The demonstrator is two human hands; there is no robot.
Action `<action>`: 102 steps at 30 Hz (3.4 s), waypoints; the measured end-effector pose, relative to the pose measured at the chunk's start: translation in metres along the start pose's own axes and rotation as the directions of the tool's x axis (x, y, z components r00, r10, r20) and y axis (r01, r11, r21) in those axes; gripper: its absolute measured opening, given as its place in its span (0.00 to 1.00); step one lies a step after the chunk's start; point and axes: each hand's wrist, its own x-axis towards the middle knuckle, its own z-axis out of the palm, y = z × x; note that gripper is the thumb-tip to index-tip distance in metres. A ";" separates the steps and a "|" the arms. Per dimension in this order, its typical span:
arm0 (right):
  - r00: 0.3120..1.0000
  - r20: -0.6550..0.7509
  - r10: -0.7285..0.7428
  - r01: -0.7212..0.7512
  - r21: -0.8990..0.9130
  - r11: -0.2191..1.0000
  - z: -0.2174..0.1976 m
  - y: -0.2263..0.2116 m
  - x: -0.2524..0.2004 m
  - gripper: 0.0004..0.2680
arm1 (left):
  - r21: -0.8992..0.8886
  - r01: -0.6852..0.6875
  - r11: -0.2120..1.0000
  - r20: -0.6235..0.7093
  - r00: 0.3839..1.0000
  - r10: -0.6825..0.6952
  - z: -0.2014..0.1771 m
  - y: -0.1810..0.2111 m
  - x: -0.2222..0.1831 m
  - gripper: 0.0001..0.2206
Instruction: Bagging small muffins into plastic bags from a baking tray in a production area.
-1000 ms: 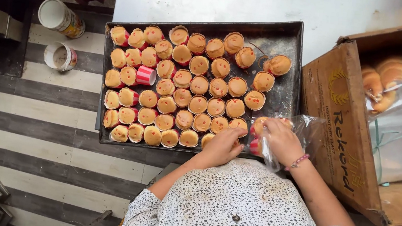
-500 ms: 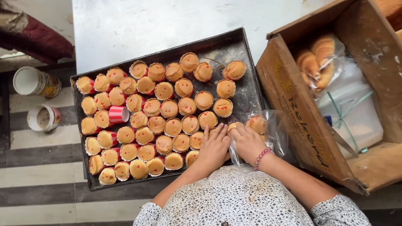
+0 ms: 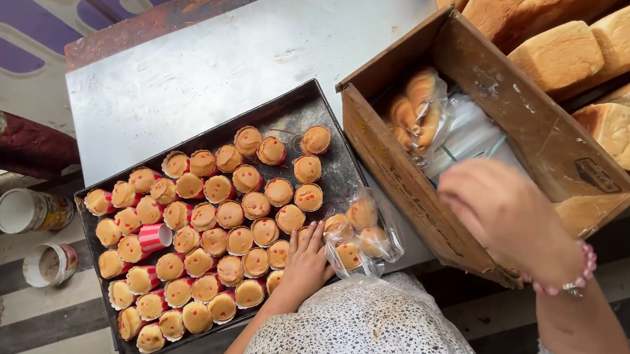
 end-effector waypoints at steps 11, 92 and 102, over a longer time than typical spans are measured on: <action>0.962 0.156 -0.224 0.272 -0.487 0.830 0.047 0.087 0.082 0.09 | 0.012 0.017 1.000 -0.030 0.999 -0.017 0.001 0.001 -0.006 0.31; 0.914 0.384 -0.134 0.348 -0.566 0.747 0.039 0.171 0.148 0.06 | -0.241 0.357 0.902 -0.353 0.834 -0.424 0.004 -0.004 -0.098 0.29; 0.974 -0.226 0.014 -0.024 -0.040 0.999 -0.060 0.146 0.078 0.03 | -0.206 0.246 0.947 -0.373 0.875 -0.309 -0.022 -0.024 -0.095 0.29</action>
